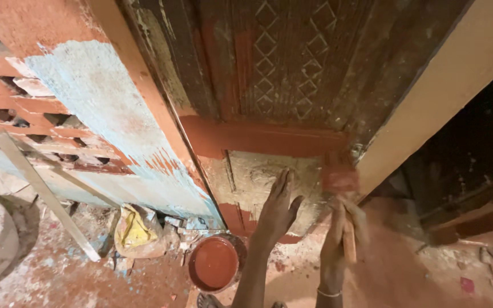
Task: The person paints a wooden door with reddish-brown paint using a brush. They dip the brush into a paint container and apply paint to the door's surface, focusing on the lower section and edges.
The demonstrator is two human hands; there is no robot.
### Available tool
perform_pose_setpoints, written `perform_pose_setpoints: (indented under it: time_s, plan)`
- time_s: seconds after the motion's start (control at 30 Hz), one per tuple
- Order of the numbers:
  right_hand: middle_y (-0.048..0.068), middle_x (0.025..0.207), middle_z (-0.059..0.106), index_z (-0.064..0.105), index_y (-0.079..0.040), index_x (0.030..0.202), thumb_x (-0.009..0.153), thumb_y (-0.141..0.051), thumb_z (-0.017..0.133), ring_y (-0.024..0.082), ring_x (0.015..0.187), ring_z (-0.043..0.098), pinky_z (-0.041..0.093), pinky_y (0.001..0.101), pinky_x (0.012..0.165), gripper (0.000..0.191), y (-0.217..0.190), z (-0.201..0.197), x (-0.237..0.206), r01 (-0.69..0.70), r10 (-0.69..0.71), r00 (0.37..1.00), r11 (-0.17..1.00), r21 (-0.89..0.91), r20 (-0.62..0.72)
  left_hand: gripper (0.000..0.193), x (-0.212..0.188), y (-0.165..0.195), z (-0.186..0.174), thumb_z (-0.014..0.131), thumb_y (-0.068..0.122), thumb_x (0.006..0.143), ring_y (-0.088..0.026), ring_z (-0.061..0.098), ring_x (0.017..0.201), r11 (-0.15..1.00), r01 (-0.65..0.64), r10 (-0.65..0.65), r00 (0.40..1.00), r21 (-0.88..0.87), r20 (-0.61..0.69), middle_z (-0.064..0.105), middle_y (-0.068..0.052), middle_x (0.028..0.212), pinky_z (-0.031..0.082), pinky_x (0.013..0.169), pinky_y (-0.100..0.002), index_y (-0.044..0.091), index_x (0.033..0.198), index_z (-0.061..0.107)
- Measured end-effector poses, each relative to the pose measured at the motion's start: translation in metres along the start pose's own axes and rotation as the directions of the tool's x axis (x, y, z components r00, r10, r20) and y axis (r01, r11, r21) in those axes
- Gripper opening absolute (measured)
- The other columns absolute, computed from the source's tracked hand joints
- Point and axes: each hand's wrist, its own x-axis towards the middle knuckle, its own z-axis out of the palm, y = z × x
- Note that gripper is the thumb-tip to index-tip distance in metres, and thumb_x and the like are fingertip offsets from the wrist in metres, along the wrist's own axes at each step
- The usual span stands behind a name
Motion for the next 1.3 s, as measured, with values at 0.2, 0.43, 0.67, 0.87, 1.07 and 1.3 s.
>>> perform_pose_setpoints:
  time_s: [0.2, 0.43, 0.67, 0.87, 1.07, 1.3]
  plan:
    - [0.021, 0.123, 0.065, 0.069, -0.001, 0.124, 0.098, -0.005, 0.069, 0.033, 0.111, 0.065, 0.055, 0.0418, 0.093, 0.027, 0.018, -0.009, -0.034, 0.127, -0.138, 0.99, 0.931, -0.342, -0.009, 0.073, -0.005, -0.004, 0.0, 0.062, 0.029, 0.102, -0.039, 0.029, 0.154, 0.997, 0.07, -0.072, 0.995, 0.026, 0.065, 0.029, -0.022, 0.168, 0.031, 0.125, -0.044, -0.001, 0.159, 0.028]
    - [0.015, 0.117, 0.071, 0.068, 0.001, 0.127, 0.099, -0.007, 0.067, 0.027, 0.102, 0.07, 0.058, 0.0381, 0.086, 0.029, 0.047, -0.028, -0.056, -0.097, 0.136, 0.978, 0.967, -0.237, 0.155, 0.074, -0.001, 0.003, -0.008, 0.059, 0.033, 0.102, -0.036, 0.026, 0.155, 0.986, 0.157, -0.149, 0.98, -0.059, 0.13, 0.025, -0.019, 0.169, 0.028, 0.124, -0.043, 0.004, 0.161, 0.024]
    - [0.015, 0.119, 0.07, 0.062, 0.003, 0.128, 0.102, -0.012, 0.065, 0.023, 0.097, 0.071, 0.062, 0.035, 0.08, 0.03, 0.034, -0.007, 0.011, -0.158, 0.142, 0.984, 0.974, 0.165, 0.106, 0.074, -0.002, 0.003, -0.011, 0.061, 0.025, 0.1, -0.037, 0.03, 0.154, 0.985, 0.162, -0.153, 0.982, -0.067, 0.113, 0.027, -0.02, 0.169, 0.033, 0.123, -0.043, 0.006, 0.161, 0.024]
    - [0.016, 0.121, 0.067, 0.057, 0.003, 0.129, 0.105, -0.012, 0.065, 0.022, 0.1, 0.071, 0.063, 0.0339, 0.083, 0.03, -0.005, -0.036, 0.001, 0.002, 0.066, 0.976, 0.949, 0.315, -0.206, 0.071, -0.004, -0.005, -0.01, 0.061, 0.023, 0.102, -0.038, 0.036, 0.152, 0.997, 0.039, -0.04, 0.999, -0.07, -0.02, 0.033, -0.021, 0.167, 0.038, 0.123, -0.042, 0.008, 0.163, 0.026]
    - [0.018, 0.123, 0.065, 0.052, 0.003, 0.131, 0.107, -0.012, 0.065, 0.021, 0.103, 0.07, 0.063, 0.0327, 0.085, 0.031, 0.011, -0.019, 0.027, -0.067, 0.075, 0.996, 0.98, 0.189, -0.039, 0.074, -0.004, 0.004, -0.006, 0.062, 0.022, 0.099, -0.037, 0.031, 0.153, 0.986, 0.144, -0.138, 0.988, -0.085, 0.07, 0.029, -0.02, 0.167, 0.033, 0.124, -0.042, 0.006, 0.161, 0.024]
    - [0.02, 0.125, 0.062, 0.047, 0.002, 0.133, 0.11, -0.013, 0.065, 0.021, 0.107, 0.069, 0.064, 0.0314, 0.089, 0.033, 0.051, -0.029, -0.036, -0.07, 0.085, 0.995, 0.968, 0.24, -0.051, 0.073, 0.0, 0.019, -0.013, 0.059, 0.024, 0.1, -0.037, 0.031, 0.153, 0.984, 0.173, -0.164, 0.974, -0.045, 0.158, 0.029, -0.019, 0.168, 0.032, 0.123, -0.041, 0.007, 0.162, 0.024]
